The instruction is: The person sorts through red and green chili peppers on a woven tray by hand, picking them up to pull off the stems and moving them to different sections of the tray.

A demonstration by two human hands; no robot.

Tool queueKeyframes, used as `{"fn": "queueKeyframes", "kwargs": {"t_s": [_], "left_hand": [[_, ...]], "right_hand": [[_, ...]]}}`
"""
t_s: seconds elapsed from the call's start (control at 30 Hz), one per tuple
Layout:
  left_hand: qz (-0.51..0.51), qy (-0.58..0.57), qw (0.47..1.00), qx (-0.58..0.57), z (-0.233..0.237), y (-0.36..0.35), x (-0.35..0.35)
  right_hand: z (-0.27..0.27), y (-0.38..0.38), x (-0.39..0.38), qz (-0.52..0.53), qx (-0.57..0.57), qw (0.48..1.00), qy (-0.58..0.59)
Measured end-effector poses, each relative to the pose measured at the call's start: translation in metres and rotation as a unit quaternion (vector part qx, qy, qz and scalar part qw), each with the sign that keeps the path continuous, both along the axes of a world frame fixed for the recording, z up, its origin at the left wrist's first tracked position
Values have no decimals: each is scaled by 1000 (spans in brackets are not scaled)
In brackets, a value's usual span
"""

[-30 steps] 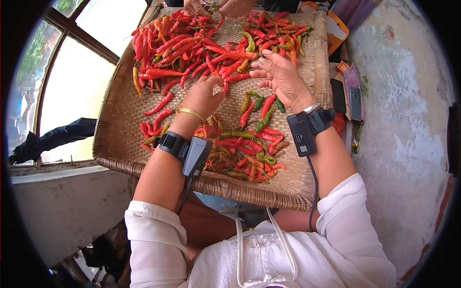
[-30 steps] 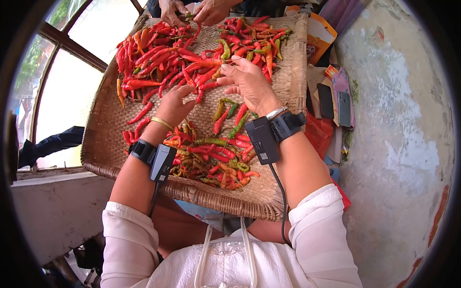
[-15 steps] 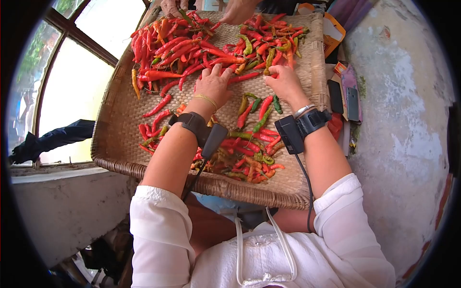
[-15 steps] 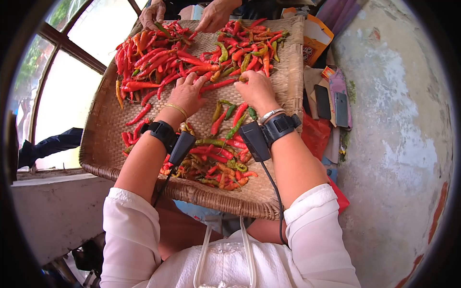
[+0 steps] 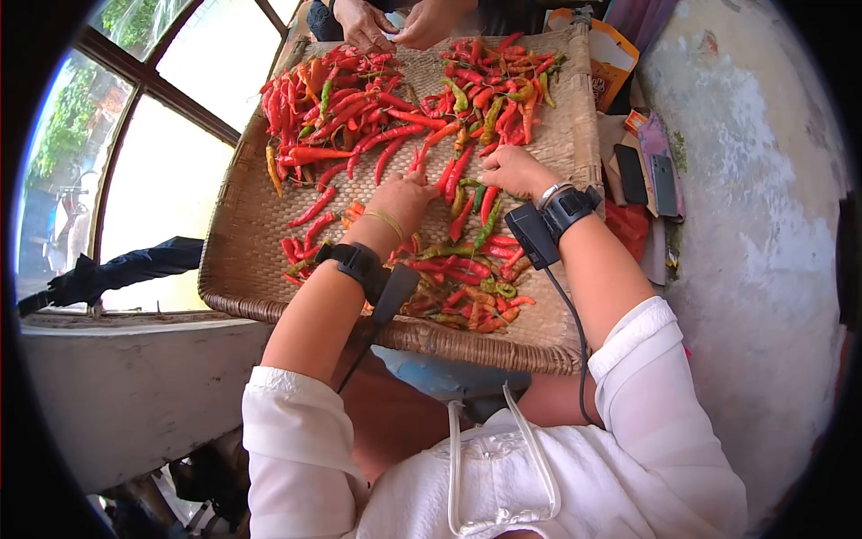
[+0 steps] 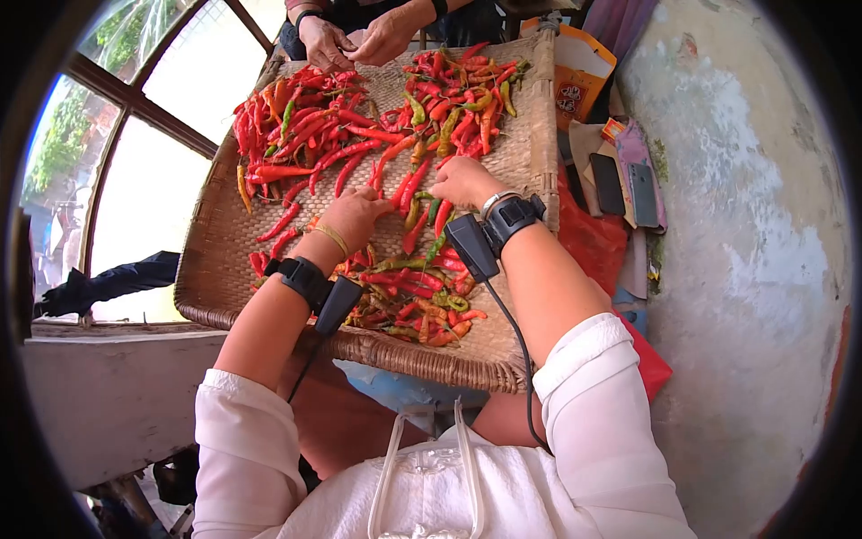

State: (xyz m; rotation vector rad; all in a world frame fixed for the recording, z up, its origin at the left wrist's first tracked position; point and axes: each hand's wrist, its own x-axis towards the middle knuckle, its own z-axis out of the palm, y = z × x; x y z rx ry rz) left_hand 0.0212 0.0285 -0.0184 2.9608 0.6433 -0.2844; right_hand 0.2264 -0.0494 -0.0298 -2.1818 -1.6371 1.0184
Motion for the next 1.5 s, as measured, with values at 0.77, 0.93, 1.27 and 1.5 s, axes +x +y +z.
{"fn": "queueKeyframes", "kwargs": {"t_s": [0.77,0.93,1.27,1.5], "left_hand": [[142,-142,966,-164,-7,4,-27],[122,-105,967,-197,9,11,-20],[81,-163,957,-225,5,10,-15],[210,-214,809,-505,37,-2,-8]], "right_hand": [[16,-11,-57,118,138,981,-72],[12,-2,-62,161,89,974,-129],[36,-2,-49,92,224,963,-120],[51,-14,-63,-142,142,947,252]]}}
